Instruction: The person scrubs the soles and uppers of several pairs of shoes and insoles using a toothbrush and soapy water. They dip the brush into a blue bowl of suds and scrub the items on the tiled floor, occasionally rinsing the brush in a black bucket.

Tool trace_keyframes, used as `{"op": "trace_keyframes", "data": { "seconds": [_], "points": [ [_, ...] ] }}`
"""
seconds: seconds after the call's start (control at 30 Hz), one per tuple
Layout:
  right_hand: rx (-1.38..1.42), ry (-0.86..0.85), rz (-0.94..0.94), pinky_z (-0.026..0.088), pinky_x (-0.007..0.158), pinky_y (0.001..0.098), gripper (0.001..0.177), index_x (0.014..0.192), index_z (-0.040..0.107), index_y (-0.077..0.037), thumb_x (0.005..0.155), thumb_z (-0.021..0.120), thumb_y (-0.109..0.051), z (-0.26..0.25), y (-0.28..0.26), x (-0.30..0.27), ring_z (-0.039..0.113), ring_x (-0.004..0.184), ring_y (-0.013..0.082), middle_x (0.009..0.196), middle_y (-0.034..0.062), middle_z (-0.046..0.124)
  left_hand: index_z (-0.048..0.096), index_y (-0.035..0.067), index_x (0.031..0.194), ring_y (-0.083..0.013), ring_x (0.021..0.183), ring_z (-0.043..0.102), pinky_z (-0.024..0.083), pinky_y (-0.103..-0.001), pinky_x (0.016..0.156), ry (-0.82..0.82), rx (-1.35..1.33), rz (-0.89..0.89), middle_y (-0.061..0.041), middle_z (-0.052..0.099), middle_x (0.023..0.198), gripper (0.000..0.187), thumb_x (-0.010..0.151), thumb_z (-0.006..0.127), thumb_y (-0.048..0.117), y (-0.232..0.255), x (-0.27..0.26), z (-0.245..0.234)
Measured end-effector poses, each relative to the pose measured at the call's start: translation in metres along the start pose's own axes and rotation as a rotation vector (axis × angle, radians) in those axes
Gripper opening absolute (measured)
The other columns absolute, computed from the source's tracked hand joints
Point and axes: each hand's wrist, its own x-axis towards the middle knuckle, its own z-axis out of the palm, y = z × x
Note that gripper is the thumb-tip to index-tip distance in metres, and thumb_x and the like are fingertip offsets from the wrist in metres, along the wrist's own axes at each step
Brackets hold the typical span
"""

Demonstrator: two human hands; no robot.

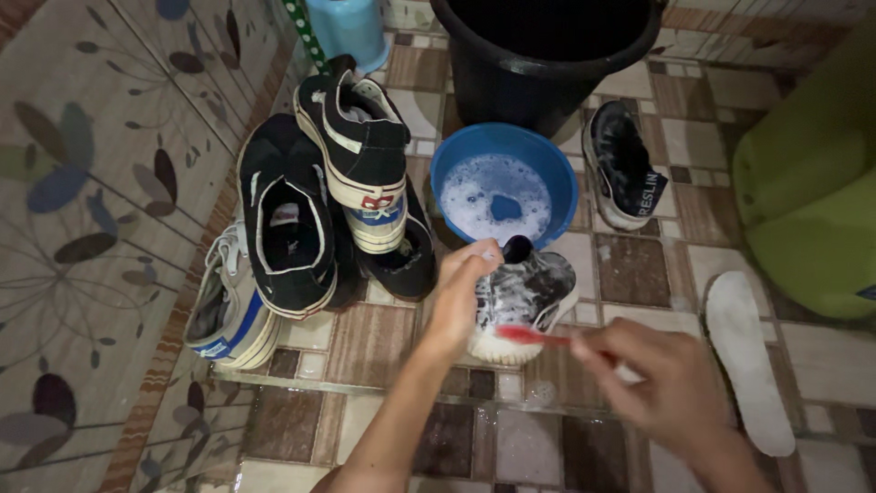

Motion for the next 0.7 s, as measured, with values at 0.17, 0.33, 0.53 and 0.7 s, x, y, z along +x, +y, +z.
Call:
{"op": "trace_keyframes", "data": {
  "seconds": [0.17, 0.33, 0.53, 0.7],
  "points": [
    [-0.055, -0.044, 0.066, 0.043, 0.040, 0.0279, 0.008, 0.086, 0.079, -0.008, 0.084, 0.073, -0.013, -0.002, 0.010, 0.003, 0.061, 0.044, 0.0091, 0.061, 0.0023, 0.070, 0.052, 0.004, 0.079, -0.0085, 0.077, 0.044, 0.038, -0.025, 0.071, 0.023, -0.058, -0.054, 0.003, 0.047, 0.078, 0.019, 0.094, 0.054, 0.016, -0.003, -0.003, -0.004],
    [0.045, -0.023, 0.077, 0.040, 0.039, 0.0275, 0.012, 0.094, 0.078, -0.007, 0.088, 0.071, -0.015, 0.014, 0.014, -0.003, 0.054, 0.044, 0.0091, 0.062, 0.0018, 0.065, 0.055, 0.003, 0.079, -0.0062, 0.079, 0.048, 0.040, -0.024, 0.074, 0.030, 0.054, 0.052, 0.004, 0.052, 0.079, 0.016, 0.091, 0.053, 0.013, -0.009, 0.001, -0.004],
    [0.098, -0.008, 0.193, 0.034, 0.039, 0.0283, 0.014, 0.094, 0.079, -0.007, 0.093, 0.070, -0.017, 0.029, 0.063, -0.010, 0.049, 0.044, 0.0091, 0.057, 0.0004, 0.064, 0.053, 0.000, 0.074, -0.0079, 0.071, 0.046, 0.039, -0.028, 0.064, -0.016, 0.156, 0.057, 0.003, 0.049, 0.071, 0.021, 0.092, 0.054, 0.012, -0.013, -0.006, -0.018],
    [0.221, -0.074, 0.116, 0.036, 0.033, 0.0248, 0.018, 0.089, 0.079, -0.007, 0.092, 0.067, -0.021, 0.059, 0.068, -0.027, 0.053, 0.040, 0.0058, 0.063, -0.0009, 0.071, 0.062, 0.000, 0.077, -0.0125, 0.076, 0.054, 0.045, -0.029, 0.072, 0.054, 0.203, -0.005, -0.002, 0.058, 0.076, 0.019, 0.092, 0.055, 0.009, -0.032, -0.010, -0.029]
  ]
}}
